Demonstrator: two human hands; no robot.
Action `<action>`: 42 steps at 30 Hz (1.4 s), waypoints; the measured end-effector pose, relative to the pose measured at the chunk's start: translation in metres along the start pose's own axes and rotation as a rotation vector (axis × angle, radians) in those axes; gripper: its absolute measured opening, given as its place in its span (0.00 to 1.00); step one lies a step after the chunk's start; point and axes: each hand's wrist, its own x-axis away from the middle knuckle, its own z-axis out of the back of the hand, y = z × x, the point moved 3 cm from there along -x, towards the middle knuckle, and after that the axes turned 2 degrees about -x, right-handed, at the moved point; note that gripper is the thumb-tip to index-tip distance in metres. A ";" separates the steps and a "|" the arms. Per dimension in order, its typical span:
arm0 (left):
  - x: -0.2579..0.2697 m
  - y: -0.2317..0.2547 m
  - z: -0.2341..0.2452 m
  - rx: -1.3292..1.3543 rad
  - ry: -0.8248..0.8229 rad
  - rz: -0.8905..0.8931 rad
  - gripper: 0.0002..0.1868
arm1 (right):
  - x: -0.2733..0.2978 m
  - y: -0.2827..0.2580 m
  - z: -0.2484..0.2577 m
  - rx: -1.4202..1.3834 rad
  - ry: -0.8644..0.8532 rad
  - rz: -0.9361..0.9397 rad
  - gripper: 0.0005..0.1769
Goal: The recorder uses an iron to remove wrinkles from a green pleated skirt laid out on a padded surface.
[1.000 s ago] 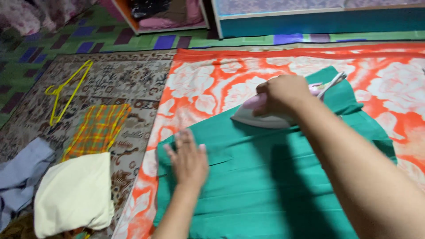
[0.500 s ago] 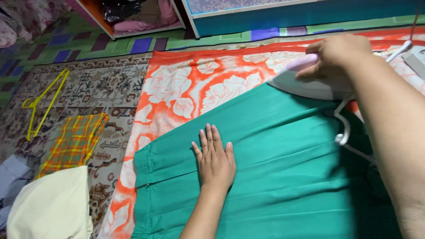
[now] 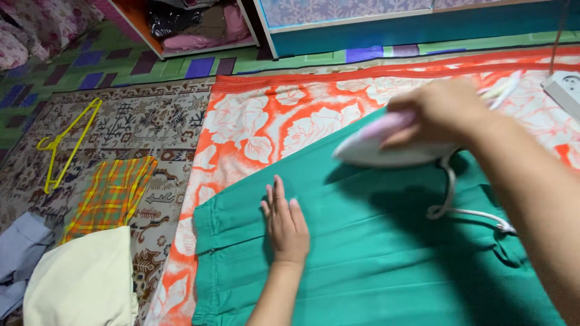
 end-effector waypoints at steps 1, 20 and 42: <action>0.004 -0.008 0.004 0.003 0.003 0.002 0.33 | 0.007 -0.014 -0.002 0.004 0.001 0.001 0.41; 0.018 -0.148 0.090 -0.562 -0.109 0.094 0.32 | 0.043 -0.251 -0.040 -0.331 -0.009 0.278 0.29; 0.011 -0.123 0.098 -0.619 -0.201 0.135 0.32 | 0.044 -0.007 -0.025 0.111 -0.238 -0.173 0.44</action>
